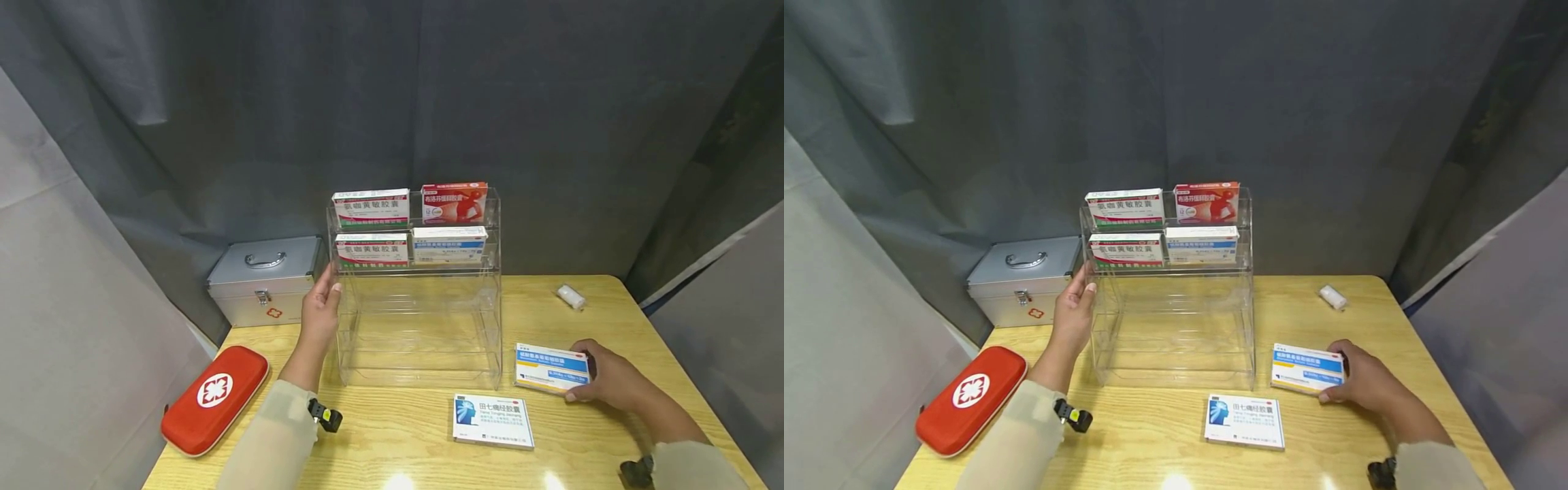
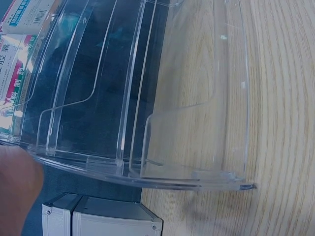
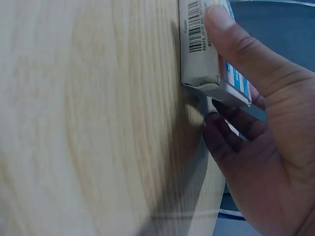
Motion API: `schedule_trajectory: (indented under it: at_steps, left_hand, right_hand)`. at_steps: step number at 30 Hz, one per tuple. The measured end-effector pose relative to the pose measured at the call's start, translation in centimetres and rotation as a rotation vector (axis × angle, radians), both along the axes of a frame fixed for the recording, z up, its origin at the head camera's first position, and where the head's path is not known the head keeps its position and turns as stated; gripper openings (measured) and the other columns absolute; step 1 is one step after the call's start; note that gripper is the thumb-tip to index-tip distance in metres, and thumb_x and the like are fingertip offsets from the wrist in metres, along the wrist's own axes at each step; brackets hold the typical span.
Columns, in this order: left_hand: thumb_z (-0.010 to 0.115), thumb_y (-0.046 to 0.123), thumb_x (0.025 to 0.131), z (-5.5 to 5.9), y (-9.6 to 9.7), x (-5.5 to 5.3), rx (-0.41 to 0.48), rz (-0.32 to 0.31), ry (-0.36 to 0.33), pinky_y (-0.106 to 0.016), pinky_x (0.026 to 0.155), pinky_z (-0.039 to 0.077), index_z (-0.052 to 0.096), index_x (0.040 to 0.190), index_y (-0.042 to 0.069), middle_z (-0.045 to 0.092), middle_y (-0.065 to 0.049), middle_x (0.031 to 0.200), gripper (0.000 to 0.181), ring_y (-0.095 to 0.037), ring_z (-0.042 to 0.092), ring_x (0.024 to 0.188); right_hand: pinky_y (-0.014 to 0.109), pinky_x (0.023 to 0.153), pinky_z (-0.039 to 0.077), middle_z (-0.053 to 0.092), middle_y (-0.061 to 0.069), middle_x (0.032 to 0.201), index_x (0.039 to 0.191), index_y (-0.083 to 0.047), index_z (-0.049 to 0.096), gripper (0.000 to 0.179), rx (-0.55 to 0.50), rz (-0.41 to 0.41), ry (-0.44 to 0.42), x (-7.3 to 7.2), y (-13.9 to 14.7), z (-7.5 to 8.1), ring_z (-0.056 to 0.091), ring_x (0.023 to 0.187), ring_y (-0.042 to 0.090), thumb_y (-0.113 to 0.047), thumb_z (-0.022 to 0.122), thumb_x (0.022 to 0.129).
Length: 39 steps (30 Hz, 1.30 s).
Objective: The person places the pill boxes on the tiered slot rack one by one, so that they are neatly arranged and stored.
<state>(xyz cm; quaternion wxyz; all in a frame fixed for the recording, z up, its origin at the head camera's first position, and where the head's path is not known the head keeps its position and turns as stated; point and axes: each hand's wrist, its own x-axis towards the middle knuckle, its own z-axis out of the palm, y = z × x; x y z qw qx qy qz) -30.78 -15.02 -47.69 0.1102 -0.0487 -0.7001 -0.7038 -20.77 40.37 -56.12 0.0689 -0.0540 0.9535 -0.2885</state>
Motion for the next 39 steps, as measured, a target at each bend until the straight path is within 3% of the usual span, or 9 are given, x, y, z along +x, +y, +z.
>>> schedule_trajectory:
  at_steps: [5, 13, 17, 22, 26, 29, 34, 39]
  left_hand:
    - [0.053, 0.009, 0.115, 0.0, 0.0, -0.1, -0.005, 0.002, -0.006, -0.041, 0.137, 0.027, 0.037, 0.170, 0.015, 0.036, -0.004, 0.177, 0.058, -0.027, 0.030, 0.166]
    - [0.052, 0.006, 0.114, -0.1, 0.0, -0.2, 0.004, -0.001, -0.003, -0.043, 0.138, 0.026, 0.038, 0.170, 0.015, 0.037, -0.006, 0.176, 0.058, -0.029, 0.031, 0.166]
    - [0.053, 0.008, 0.114, 0.0, 0.0, -0.1, -0.001, 0.005, -0.006, -0.041, 0.137, 0.026, 0.038, 0.170, 0.017, 0.038, -0.004, 0.176, 0.058, -0.027, 0.033, 0.165]
    - [0.053, 0.008, 0.114, 0.1, 0.0, 0.0, -0.002, 0.006, -0.005, -0.042, 0.137, 0.027, 0.039, 0.169, 0.017, 0.039, -0.006, 0.175, 0.058, -0.028, 0.034, 0.165]
    - [0.053, 0.008, 0.114, 0.1, 0.0, 0.1, -0.002, 0.007, -0.004, -0.042, 0.137, 0.027, 0.039, 0.170, 0.017, 0.039, -0.006, 0.175, 0.058, -0.028, 0.034, 0.165]
    - [0.053, 0.009, 0.115, 0.0, 0.0, 0.1, -0.014, 0.008, -0.005, -0.042, 0.137, 0.027, 0.038, 0.170, 0.016, 0.038, -0.006, 0.176, 0.058, -0.028, 0.033, 0.165]
    - [0.053, 0.010, 0.115, 0.0, -0.1, 0.2, -0.020, 0.007, 0.004, -0.042, 0.138, 0.026, 0.037, 0.170, 0.015, 0.037, -0.005, 0.176, 0.058, -0.029, 0.031, 0.166]
    - [0.053, 0.009, 0.114, -0.1, -0.1, 0.0, -0.005, 0.000, 0.010, -0.042, 0.138, 0.025, 0.038, 0.170, 0.014, 0.036, -0.004, 0.177, 0.058, -0.028, 0.031, 0.166]
  right_hand:
    - [0.026, 0.066, 0.050, 0.067, 0.007, 0.106, 0.141, 0.000, 0.052, 0.086, -0.025, -0.069, 0.009, 0.4, 0.7, 0.4, 0.059, 0.093, 0.022, -0.038, 0.099, 0.080]
    - [0.034, 0.076, 0.058, 0.073, 0.014, 0.115, 0.135, -0.006, 0.062, 0.055, -0.033, -0.188, 0.087, 1.6, 0.9, 1.7, 0.069, 0.107, 0.033, -0.039, 0.085, 0.097]
    - [0.025, 0.070, 0.054, 0.075, 0.013, 0.115, 0.134, -0.007, 0.066, 0.047, -0.050, -0.234, 0.129, 2.1, 1.0, 1.7, 0.069, 0.101, 0.023, -0.040, 0.079, 0.102]
    - [0.019, 0.065, 0.054, 0.077, 0.013, 0.117, 0.132, -0.007, 0.069, 0.047, -0.117, -0.275, 0.159, 2.5, 1.0, 1.4, 0.063, 0.090, -0.001, -0.043, 0.077, 0.103]
    - [0.019, 0.066, 0.055, 0.076, 0.014, 0.122, 0.133, -0.008, 0.070, 0.046, -0.164, -0.294, 0.157, 2.5, 1.1, 1.2, 0.062, 0.092, -0.004, -0.045, 0.072, 0.106]
    - [0.016, 0.068, 0.054, 0.075, 0.002, 0.121, 0.134, -0.011, 0.070, 0.046, -0.189, -0.315, 0.163, 2.5, 1.3, 1.4, 0.059, 0.096, -0.007, -0.049, 0.068, 0.108]
    - [0.010, 0.069, 0.053, 0.068, -0.027, 0.105, 0.132, -0.008, 0.069, 0.036, -0.346, -0.347, 0.269, 2.4, 0.8, 4.4, 0.061, 0.090, -0.012, -0.035, 0.071, 0.108]
    - [0.003, 0.076, 0.053, 0.069, -0.028, 0.102, 0.129, -0.011, 0.070, 0.025, -0.504, -0.328, 0.392, 2.0, -1.2, 9.2, 0.065, 0.089, -0.009, -0.022, 0.074, 0.107]
